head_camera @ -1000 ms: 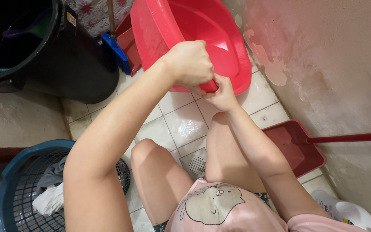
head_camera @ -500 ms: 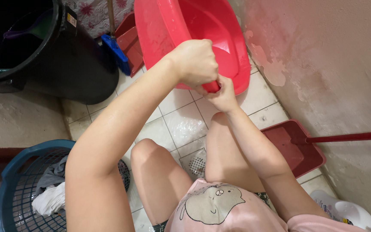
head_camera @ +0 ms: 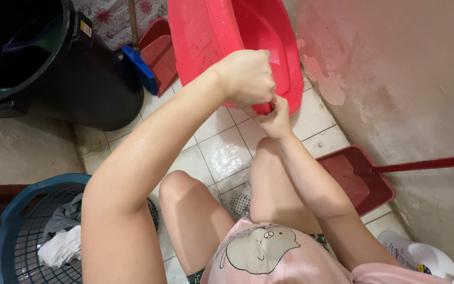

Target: The person hand washes various pieces of clothing in a red basin filled with soapy water. They scrub and rinse items one by one, then transfer them to a blue laundry basket. Finally, the person drains the soapy water from the basin.

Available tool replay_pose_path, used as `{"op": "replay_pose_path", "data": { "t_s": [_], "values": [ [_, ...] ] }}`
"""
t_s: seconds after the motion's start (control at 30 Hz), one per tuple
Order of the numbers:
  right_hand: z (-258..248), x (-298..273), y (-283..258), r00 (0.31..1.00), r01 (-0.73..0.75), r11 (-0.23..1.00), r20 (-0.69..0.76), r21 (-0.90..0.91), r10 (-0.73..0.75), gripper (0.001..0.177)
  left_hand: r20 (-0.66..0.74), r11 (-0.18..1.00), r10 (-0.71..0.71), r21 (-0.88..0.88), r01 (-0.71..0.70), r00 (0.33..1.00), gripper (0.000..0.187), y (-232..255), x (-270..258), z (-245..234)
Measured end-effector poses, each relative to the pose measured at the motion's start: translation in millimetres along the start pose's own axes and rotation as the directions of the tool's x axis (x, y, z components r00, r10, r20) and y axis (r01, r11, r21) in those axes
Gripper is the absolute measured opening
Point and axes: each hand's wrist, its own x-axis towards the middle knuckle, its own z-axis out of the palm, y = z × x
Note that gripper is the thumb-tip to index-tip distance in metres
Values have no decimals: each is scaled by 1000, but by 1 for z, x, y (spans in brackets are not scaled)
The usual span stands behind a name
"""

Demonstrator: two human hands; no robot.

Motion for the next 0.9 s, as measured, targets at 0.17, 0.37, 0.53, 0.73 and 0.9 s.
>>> {"op": "replay_pose_path", "data": {
  "t_s": [0.17, 0.37, 0.53, 0.73, 0.9],
  "values": [
    [-1, 0, -4, 1000, 12, 998, 16, 62, -13, 32, 51, 1000, 13, 4, -13, 999, 49, 1, 2, -3],
    [-4, -4, -4, 1000, 3, 1000, 0, -2, -3, 29, 47, 1000, 22, 8, -22, 999, 52, 3, 6, -1],
    [-3, 3, -9, 999, 32, 999, -1, 44, -32, 30, -32, 1000, 23, -1, -23, 999, 51, -3, 6, -6],
    [0, 16, -28, 992, 73, 997, -100, -5, -73, 21, -23, 998, -1, 62, 3, 1000, 50, -26, 6, -36],
    [1, 12, -45, 896, -292, 934, -283, 207, 342, 11, -225, 970, 8, 240, 48, 974, 15, -25, 26, -60]
  ]
}}
